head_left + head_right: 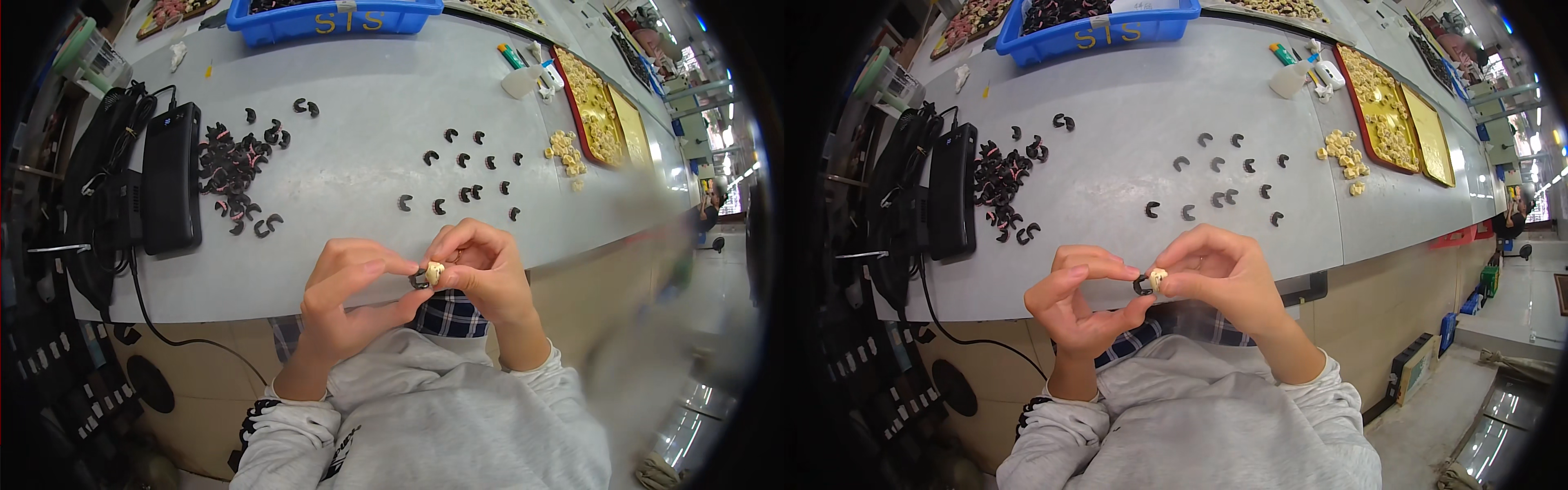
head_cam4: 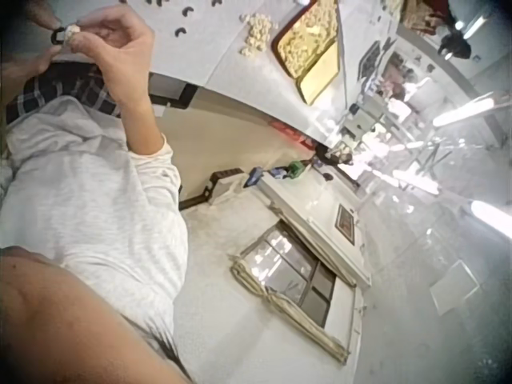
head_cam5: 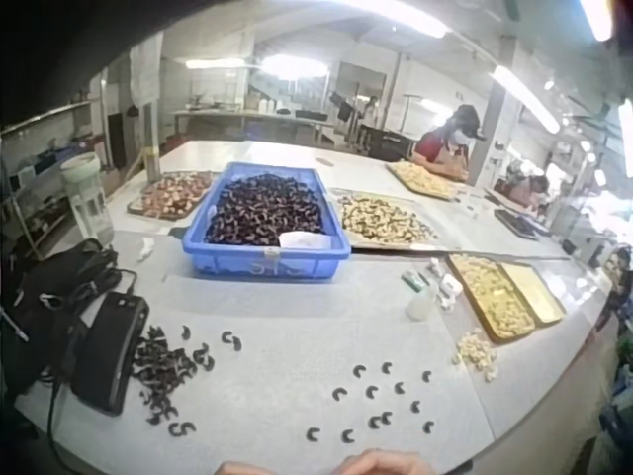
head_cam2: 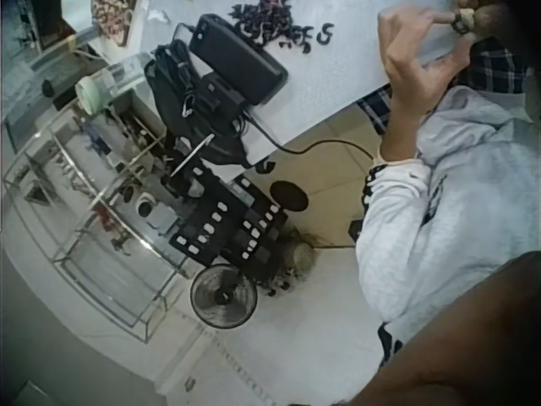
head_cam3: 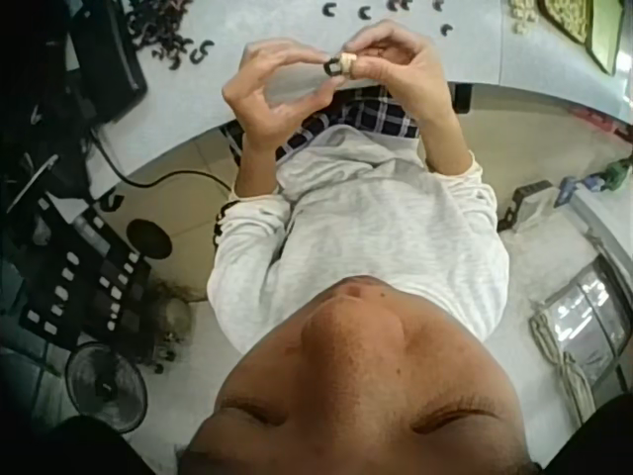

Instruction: Assembling small plastic components by applying glue from a bottle.

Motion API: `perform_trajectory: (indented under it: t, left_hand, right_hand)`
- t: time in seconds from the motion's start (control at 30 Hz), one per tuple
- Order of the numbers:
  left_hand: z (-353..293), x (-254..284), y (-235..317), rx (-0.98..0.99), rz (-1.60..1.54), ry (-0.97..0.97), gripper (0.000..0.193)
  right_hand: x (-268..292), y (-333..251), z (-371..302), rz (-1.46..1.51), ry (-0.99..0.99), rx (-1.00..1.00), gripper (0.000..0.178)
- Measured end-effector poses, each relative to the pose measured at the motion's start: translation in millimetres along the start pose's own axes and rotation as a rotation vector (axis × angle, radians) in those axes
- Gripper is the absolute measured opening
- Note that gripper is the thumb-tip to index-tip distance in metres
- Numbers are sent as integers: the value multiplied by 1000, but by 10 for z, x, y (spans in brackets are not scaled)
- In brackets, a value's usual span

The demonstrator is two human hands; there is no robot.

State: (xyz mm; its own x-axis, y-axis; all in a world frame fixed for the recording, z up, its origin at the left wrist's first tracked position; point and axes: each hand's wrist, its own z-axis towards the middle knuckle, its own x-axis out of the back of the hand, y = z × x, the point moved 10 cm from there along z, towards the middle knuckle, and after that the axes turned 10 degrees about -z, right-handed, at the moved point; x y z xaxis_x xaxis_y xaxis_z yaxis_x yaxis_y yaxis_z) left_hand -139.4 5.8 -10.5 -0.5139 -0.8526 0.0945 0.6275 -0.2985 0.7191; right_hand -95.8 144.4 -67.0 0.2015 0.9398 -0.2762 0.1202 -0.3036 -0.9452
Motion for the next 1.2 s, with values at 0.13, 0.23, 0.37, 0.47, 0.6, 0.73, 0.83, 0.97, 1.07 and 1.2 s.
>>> perform_trajectory:
  t: [0.13, 0.23, 0.37, 0.47, 0.6, 0.73, 0.83, 0.97, 1.07, 1.2]
  left_hand:
    - [2, -9, 11, -27, 1, -14, 68]
    - [-24, -12, 27, -39, -12, -15, 67]
    - [-56, -35, 3, -34, -64, -29, 65]
    - [-61, -41, 21, -21, -85, -43, 65]
    - [-88, -30, 20, -34, -104, -24, 66]
    - [-82, -44, 20, -14, -154, -40, 63]
    - [-97, -57, 5, 8, -186, -37, 62]
    - [-105, -62, 1, 18, -194, -33, 62]
    - [-83, -74, 27, 13, -149, -51, 62]
    - [-99, -40, -7, 62, -251, 8, 39]
  right_hand:
    - [-39, 42, -2, 21, -55, -55, 19]
    - [-48, 44, -16, 4, -74, -68, 19]
    - [-101, 51, -17, 16, -112, -82, 18]
    - [-123, 119, -51, 35, -164, -104, 21]
    - [-151, 153, -57, 97, -170, -100, 29]
    - [-168, 166, -51, 235, -166, -105, 44]
    - [-181, 179, -51, 282, -158, -114, 49]
    - [-193, 181, -46, 313, -144, -110, 52]
    - [-199, 180, -47, 282, -129, -121, 53]
    - [-219, 172, -55, 300, -114, -135, 54]
